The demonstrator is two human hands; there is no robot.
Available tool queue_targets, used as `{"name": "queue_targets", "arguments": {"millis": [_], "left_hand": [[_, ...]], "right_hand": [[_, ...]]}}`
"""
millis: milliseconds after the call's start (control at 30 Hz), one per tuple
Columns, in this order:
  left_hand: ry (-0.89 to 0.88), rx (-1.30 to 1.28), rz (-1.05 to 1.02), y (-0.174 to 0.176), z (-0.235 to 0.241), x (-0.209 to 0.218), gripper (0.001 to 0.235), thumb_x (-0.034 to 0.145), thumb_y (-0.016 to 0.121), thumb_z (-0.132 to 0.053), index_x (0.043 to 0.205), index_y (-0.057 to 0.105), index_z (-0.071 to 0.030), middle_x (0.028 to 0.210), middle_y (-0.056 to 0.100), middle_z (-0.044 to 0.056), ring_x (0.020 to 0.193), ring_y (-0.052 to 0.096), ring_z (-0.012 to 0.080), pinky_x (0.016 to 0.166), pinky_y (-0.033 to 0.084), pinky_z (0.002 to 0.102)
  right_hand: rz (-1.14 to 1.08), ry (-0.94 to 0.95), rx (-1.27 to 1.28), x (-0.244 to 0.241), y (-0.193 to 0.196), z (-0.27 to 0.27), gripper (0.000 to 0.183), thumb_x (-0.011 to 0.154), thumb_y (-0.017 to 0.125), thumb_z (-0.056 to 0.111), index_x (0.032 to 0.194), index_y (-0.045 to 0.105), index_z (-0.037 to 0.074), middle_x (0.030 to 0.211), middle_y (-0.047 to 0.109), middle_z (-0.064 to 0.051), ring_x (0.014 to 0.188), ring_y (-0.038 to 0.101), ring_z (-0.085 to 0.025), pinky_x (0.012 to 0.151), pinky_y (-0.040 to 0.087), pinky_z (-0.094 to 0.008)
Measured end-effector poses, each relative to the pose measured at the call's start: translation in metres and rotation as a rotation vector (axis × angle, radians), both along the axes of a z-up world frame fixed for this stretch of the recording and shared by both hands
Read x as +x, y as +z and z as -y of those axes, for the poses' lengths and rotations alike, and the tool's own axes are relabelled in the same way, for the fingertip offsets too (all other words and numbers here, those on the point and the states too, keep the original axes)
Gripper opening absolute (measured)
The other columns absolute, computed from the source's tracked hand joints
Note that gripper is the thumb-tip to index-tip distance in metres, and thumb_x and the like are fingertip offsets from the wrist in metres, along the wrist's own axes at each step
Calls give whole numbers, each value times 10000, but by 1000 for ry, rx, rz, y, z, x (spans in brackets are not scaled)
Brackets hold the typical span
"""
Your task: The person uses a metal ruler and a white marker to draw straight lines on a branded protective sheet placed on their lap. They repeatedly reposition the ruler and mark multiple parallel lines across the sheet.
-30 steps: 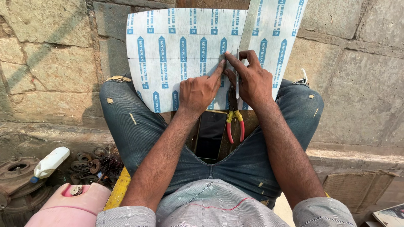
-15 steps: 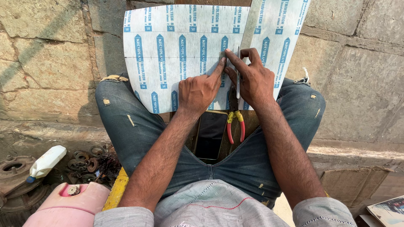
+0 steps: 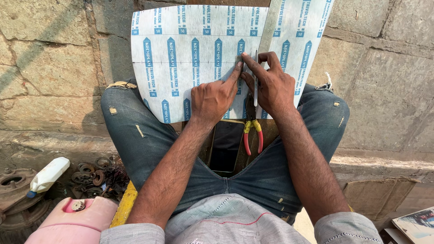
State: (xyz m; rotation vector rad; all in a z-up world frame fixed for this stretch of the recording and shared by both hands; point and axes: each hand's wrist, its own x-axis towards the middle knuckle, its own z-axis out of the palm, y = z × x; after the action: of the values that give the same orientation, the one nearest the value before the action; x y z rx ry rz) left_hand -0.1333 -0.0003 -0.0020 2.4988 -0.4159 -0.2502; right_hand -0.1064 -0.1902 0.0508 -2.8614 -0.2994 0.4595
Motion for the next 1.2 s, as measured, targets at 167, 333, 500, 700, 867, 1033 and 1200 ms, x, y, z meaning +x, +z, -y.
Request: {"name": "queue_targets", "arguments": {"millis": [167, 333, 500, 700, 867, 1033, 1200], "left_hand": [[-5, 6, 3, 3, 1, 2, 559, 1039, 692, -299, 1556, 495, -217, 501, 536, -44, 395, 523, 66, 348, 503, 310], [-13, 27, -11, 4, 0, 0, 598, 1013, 708, -265, 1564, 478, -238, 504, 531, -41, 400, 515, 64, 355, 502, 313], [-6, 15, -16, 2, 0, 1, 621, 997, 715, -239, 1570, 475, -243, 527, 535, -49, 422, 519, 61, 374, 508, 311], [-1, 2, 3, 2, 0, 0, 606, 1001, 729, -246, 1557, 489, -247, 515, 522, -43, 412, 514, 59, 362, 500, 307], [3, -2, 16, 2, -1, -1, 612, 996, 723, -228, 1561, 489, -242, 516, 521, -44, 413, 508, 59, 367, 497, 304], [6, -11, 13, 1, -1, 0, 602, 1002, 720, -228, 1559, 492, -242, 516, 524, -47, 415, 507, 55, 360, 491, 300], [7, -14, 9, 1, -1, -1, 594, 1008, 720, -244, 1557, 493, -241, 517, 522, -45, 412, 505, 56, 361, 486, 299]], "right_hand": [[161, -96, 314, -3, -11, 10, 267, 1178, 589, 303, 1428, 608, 209, 1133, 691, -129, 870, 731, -162, 658, 646, -272], [87, -467, 861, -4, -22, 18, 258, 1119, 501, 178, 1307, 564, 13, 866, 746, -114, 622, 700, -138, 484, 588, -249], [143, -300, 863, -5, -27, 9, 165, 1102, 643, 134, 1019, 556, 22, 810, 716, -116, 735, 779, -163, 593, 663, -275], [156, -240, 743, -5, -26, 5, 225, 1048, 739, 152, 932, 585, 36, 696, 697, -88, 650, 748, -155, 546, 594, -271], [147, -231, 754, -3, -25, 6, 218, 1065, 728, 158, 958, 583, 36, 726, 712, -80, 687, 766, -149, 567, 609, -260], [154, -229, 748, -4, -28, 6, 218, 1048, 748, 141, 932, 595, 36, 712, 702, -81, 664, 751, -140, 549, 597, -260], [174, -245, 713, -4, -30, 4, 209, 1018, 778, 123, 913, 622, 32, 711, 706, -83, 649, 735, -132, 526, 572, -271]]}}
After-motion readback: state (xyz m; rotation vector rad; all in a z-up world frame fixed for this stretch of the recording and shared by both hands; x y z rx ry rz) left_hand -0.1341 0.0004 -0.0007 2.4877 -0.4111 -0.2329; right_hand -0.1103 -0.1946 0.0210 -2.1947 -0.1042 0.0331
